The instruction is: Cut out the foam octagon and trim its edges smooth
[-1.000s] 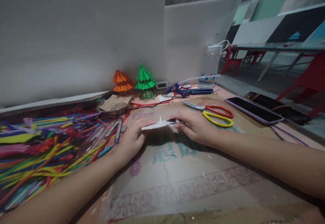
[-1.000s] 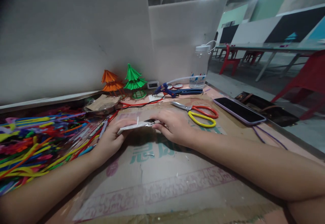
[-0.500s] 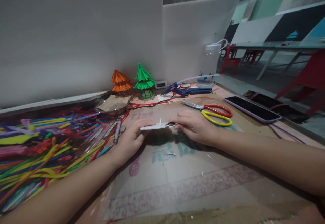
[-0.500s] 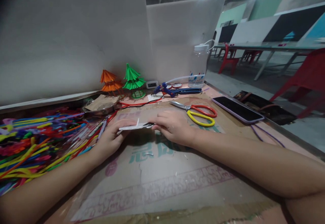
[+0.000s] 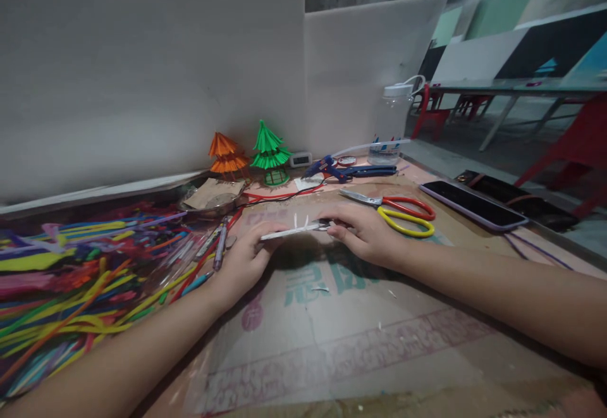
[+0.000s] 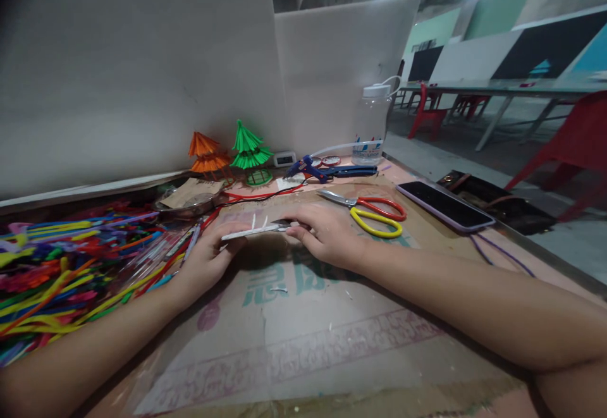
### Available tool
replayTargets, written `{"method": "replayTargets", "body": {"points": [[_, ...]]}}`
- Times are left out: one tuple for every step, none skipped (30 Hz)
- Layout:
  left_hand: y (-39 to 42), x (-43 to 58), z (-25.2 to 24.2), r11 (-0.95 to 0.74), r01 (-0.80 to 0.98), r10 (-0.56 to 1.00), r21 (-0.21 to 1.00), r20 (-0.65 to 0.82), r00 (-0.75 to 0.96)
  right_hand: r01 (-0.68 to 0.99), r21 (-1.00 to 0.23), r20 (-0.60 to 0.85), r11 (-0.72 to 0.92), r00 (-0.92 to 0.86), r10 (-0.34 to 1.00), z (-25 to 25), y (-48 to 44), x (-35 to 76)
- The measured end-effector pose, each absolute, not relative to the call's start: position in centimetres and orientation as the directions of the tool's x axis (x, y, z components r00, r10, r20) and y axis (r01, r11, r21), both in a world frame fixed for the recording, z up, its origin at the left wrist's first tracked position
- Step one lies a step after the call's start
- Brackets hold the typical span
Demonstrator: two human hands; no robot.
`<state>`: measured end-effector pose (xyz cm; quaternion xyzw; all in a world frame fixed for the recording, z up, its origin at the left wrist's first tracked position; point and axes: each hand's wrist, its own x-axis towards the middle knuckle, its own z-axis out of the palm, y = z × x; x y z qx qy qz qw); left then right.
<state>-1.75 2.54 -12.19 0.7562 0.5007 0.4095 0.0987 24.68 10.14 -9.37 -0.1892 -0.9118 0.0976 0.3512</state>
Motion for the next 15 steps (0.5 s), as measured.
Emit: {"method": "replayTargets", "body": {"points": [[2.52,-1.73,-12.13,-0.489,0.681,0.830,0.545,0.530,0.173,0.273,-0.302,0.605,0.913,-0.686,0.405,-9.40,10.13,24.67],[2.47,-1.72,-12.09,-0.501,0.686,0.823,0.527,0.536,0.188,0.263,-0.285,0.606,0.922,-0.695,0.386,-9.42,10.09,24.66],[2.41,-1.73,-12.07,-0.512,0.693,0.816,0.508,0.539,0.208,0.249,-0.266,0.609,0.931,-0.705,0.363,-9.43,10.02,24.64],[2.34,-1.74,-12.05,-0.521,0.700,0.811,0.488,0.539,0.228,0.239,-0.249,0.608,0.939,-0.716,0.343,-9.41,9.93,24.62],[2.27,-1.75,-12.05,-0.527,0.708,0.806,0.469,0.540,0.243,0.233,-0.234,0.605,0.944,-0.726,0.328,-9.38,9.83,24.60],[2.20,-1.77,-12.05,-0.532,0.716,0.801,0.452,0.542,0.254,0.232,-0.223,0.598,0.947,-0.734,0.320,-9.34,9.73,24.59],[2.15,-1.78,-12.05,-0.537,0.722,0.796,0.437,0.547,0.260,0.236,-0.214,0.589,0.948,-0.743,0.318,-9.29,9.64,24.57],[2.11,-1.79,-12.05,-0.540,0.726,0.790,0.425,0.554,0.263,0.244,-0.207,0.578,0.947,-0.751,0.320,-9.23,9.57,24.55],[2.09,-1.80,-12.05,-0.544,0.729,0.785,0.416,0.560,0.266,0.254,-0.201,0.568,0.946,-0.757,0.324,-9.19,9.52,24.54],[2.09,-1.81,-12.05,-0.548,0.730,0.780,0.409,0.566,0.269,0.264,-0.197,0.559,0.944,-0.761,0.329,-9.16,9.50,24.52],[2.10,-1.82,-12.04,-0.552,0.730,0.775,0.403,0.571,0.271,0.271,-0.194,0.554,0.943,-0.763,0.333,-9.15,9.50,24.51],[2.13,-1.83,-12.04,-0.555,0.730,0.772,0.399,0.574,0.273,0.277,-0.192,0.552,0.941,-0.763,0.337,-9.15,9.50,24.51],[2.15,-1.84,-12.03,-0.558,0.728,0.770,0.397,0.576,0.276,0.283,-0.192,0.552,0.940,-0.761,0.342,-9.17,9.51,24.51],[2.17,-1.83,-12.03,-0.560,0.727,0.769,0.397,0.576,0.277,0.287,-0.192,0.552,0.939,-0.759,0.345,-9.20,9.52,24.51],[2.19,-1.82,-12.02,-0.559,0.726,0.770,0.399,0.574,0.278,0.289,-0.190,0.553,0.938,-0.758,0.346,-9.22,9.50,24.51]]}}
